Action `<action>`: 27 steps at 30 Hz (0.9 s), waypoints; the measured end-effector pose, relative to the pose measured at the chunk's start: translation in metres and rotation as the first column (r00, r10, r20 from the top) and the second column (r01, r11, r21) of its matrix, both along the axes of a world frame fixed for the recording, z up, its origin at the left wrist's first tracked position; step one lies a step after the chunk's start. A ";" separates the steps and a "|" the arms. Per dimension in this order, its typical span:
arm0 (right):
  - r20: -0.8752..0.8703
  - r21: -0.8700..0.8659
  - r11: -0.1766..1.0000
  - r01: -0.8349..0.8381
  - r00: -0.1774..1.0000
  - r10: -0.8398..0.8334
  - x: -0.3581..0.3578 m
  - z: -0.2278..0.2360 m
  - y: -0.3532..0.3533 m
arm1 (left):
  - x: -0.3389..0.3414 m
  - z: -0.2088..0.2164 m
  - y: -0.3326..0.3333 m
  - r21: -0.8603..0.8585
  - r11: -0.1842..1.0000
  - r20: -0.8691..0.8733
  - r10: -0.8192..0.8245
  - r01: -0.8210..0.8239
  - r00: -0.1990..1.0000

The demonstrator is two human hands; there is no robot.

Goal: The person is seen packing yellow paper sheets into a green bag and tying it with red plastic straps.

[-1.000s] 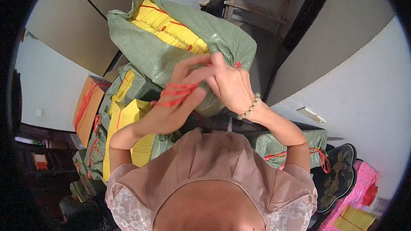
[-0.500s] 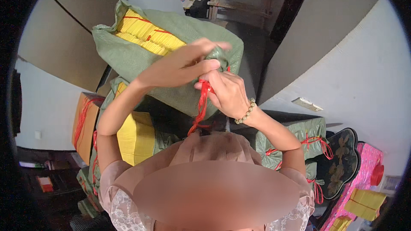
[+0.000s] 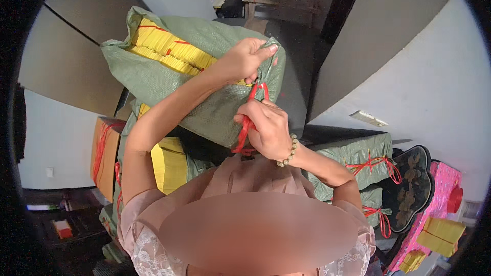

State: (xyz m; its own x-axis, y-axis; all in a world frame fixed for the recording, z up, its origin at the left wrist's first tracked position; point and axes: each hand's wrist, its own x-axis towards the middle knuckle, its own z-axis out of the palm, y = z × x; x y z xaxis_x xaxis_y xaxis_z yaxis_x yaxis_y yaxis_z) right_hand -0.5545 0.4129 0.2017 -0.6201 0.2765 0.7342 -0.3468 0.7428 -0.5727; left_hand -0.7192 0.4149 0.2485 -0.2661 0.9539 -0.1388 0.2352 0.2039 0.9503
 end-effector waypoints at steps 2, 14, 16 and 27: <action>-0.040 -0.065 0.998 0.012 0.999 -0.015 0.003 -0.001 -0.001 | 0.000 0.000 -0.003 0.009 1.000 0.015 0.015 -0.015 1.000; 0.201 0.238 0.957 -0.167 0.972 0.120 -0.004 0.012 0.009 | -0.002 -0.007 0.008 0.279 0.953 -0.593 0.077 0.115 0.802; 0.127 0.211 0.966 -0.152 0.984 0.127 0.001 0.011 0.011 | -0.006 -0.004 0.005 0.339 0.932 -0.585 0.104 0.126 0.805; -0.047 -0.683 0.687 -0.249 0.953 0.299 0.019 0.026 0.029 | 0.010 0.024 -0.062 0.347 0.810 -0.436 -0.306 0.472 0.846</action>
